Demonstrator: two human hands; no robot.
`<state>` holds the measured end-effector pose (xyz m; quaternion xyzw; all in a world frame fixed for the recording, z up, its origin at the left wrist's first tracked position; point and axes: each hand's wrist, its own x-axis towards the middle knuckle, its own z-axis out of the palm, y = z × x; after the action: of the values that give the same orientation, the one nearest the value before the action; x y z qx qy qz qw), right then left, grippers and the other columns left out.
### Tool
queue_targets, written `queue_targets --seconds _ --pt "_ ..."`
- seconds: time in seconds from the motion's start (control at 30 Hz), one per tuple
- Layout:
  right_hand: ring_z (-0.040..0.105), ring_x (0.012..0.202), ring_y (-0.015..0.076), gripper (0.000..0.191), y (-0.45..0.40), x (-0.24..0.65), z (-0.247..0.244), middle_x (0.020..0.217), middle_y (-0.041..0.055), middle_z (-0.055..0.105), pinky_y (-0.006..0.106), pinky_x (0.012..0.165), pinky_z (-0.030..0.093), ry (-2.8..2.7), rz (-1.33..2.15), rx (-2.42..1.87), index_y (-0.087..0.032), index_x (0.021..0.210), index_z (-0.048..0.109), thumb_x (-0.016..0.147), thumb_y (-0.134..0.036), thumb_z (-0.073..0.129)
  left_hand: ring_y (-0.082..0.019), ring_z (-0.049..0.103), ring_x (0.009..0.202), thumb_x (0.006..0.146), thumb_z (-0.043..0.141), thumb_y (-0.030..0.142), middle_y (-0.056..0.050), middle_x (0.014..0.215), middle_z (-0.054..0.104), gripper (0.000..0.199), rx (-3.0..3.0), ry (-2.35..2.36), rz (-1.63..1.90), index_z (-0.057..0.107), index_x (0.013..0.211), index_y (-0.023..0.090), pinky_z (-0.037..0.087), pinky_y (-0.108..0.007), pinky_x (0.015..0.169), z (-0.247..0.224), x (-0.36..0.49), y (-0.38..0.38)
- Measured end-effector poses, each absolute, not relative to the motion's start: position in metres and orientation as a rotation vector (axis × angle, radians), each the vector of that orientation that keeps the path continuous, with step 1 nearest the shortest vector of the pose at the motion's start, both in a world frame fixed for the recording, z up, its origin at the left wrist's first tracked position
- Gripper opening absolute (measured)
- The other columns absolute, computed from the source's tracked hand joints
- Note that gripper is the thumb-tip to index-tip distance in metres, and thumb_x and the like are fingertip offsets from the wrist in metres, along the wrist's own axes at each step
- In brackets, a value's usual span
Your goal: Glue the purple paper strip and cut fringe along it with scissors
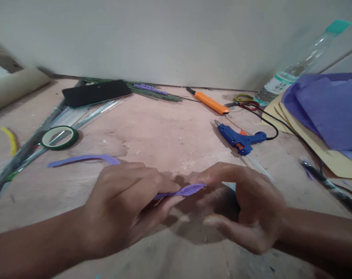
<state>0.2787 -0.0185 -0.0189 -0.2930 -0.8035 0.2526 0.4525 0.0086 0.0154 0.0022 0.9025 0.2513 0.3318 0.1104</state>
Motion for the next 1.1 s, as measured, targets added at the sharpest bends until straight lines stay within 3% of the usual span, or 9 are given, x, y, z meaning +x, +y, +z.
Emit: queue_targets --seconds 0.1,0.2,0.33,0.53,0.6,0.67,0.77,0.93,1.1 --pt "0.077 0.103 0.033 0.049 -0.017 0.278 -0.026 0.116 0.0141 0.078 0.047 0.082 0.065 -1.794 0.672 -0.658 -0.017 0.143 0.069 0.1 -0.037 0.079 -0.012 0.082 0.067 0.113 0.061 0.021 -0.001 0.098 0.092 0.016 2.655 0.726 0.974 0.075 0.105 0.021 0.061 -0.023 0.064 0.002 0.01 0.017" --pt "0.071 0.098 0.0311 0.043 -0.01 0.28 -0.027 0.117 0.0116 0.073 0.048 0.079 0.06 -1.592 0.663 -0.679 -0.021 0.139 0.073 0.099 -0.036 0.079 -0.013 0.081 0.065 0.115 0.059 0.024 0.001 0.086 0.089 0.02 2.642 0.749 0.972 0.073 0.101 0.021 0.06 -0.023 0.061 0.002 0.011 0.016" --pt "0.066 0.075 0.022 0.004 0.002 0.284 -0.019 0.088 0.0043 0.067 0.04 0.065 0.051 -1.53 0.594 -0.738 -0.021 0.105 0.075 0.104 -0.018 0.072 -0.011 0.074 0.057 0.115 0.058 0.025 0.005 0.076 0.082 0.018 2.623 0.729 0.978 0.069 0.1 0.023 0.056 -0.023 0.058 -0.001 0.013 0.015" --pt "0.038 0.053 0.0116 0.041 -0.005 0.286 -0.011 0.066 -0.0049 0.041 0.033 0.048 0.027 -1.749 0.71 -0.917 -0.022 0.077 0.051 0.117 -0.022 0.061 -0.013 0.069 0.053 0.112 0.057 0.02 0.005 0.073 0.077 0.016 2.571 0.678 0.957 0.065 0.099 0.025 0.05 -0.027 0.053 -0.007 0.015 0.015" --pt "0.046 0.057 0.0127 0.033 -0.007 0.285 -0.01 0.067 -0.0042 0.048 0.032 0.051 0.036 -1.856 0.638 -0.909 -0.022 0.081 0.057 0.113 -0.016 0.066 -0.014 0.068 0.053 0.112 0.058 0.021 0.004 0.072 0.077 0.013 2.592 0.633 0.926 0.065 0.102 0.025 0.049 -0.028 0.052 -0.008 0.015 0.015" --pt "0.066 0.081 0.0194 0.009 -0.007 0.283 -0.009 0.09 0.0026 0.067 0.036 0.07 0.056 -1.904 0.586 -0.898 -0.023 0.106 0.067 0.109 -0.014 0.067 -0.015 0.069 0.054 0.114 0.057 0.023 0.004 0.072 0.076 0.015 2.593 0.619 0.907 0.065 0.102 0.025 0.049 -0.028 0.053 -0.009 0.015 0.015" --pt "0.071 0.116 0.0307 0.038 -0.006 0.278 -0.007 0.129 0.0144 0.073 0.05 0.098 0.061 -2.037 0.6 -0.795 -0.019 0.141 0.062 0.104 -0.023 0.07 -0.014 0.068 0.054 0.115 0.057 0.026 0.005 0.071 0.075 0.018 2.553 0.618 0.908 0.065 0.099 0.025 0.05 -0.028 0.054 -0.01 0.015 0.014" --pt "0.071 0.082 0.0235 0.013 -0.009 0.272 -0.011 0.091 0.005 0.08 0.043 0.077 0.057 -2.195 0.489 -0.716 -0.02 0.112 0.069 0.103 -0.02 0.079 -0.012 0.073 0.057 0.116 0.054 0.024 0.005 0.074 0.079 0.021 2.51 0.641 0.878 0.066 0.099 0.025 0.055 -0.026 0.057 -0.01 0.015 0.009" --pt "0.07 0.073 0.019 0.011 -0.013 0.278 -0.014 0.079 0.0036 0.077 0.039 0.07 0.056 -2.216 0.441 -0.677 -0.017 0.102 0.07 0.107 -0.02 0.08 -0.014 0.077 0.059 0.116 0.06 0.027 0.003 0.08 0.084 0.018 2.565 0.613 0.897 0.063 0.098 0.025 0.057 -0.025 0.055 -0.007 0.015 0.009"
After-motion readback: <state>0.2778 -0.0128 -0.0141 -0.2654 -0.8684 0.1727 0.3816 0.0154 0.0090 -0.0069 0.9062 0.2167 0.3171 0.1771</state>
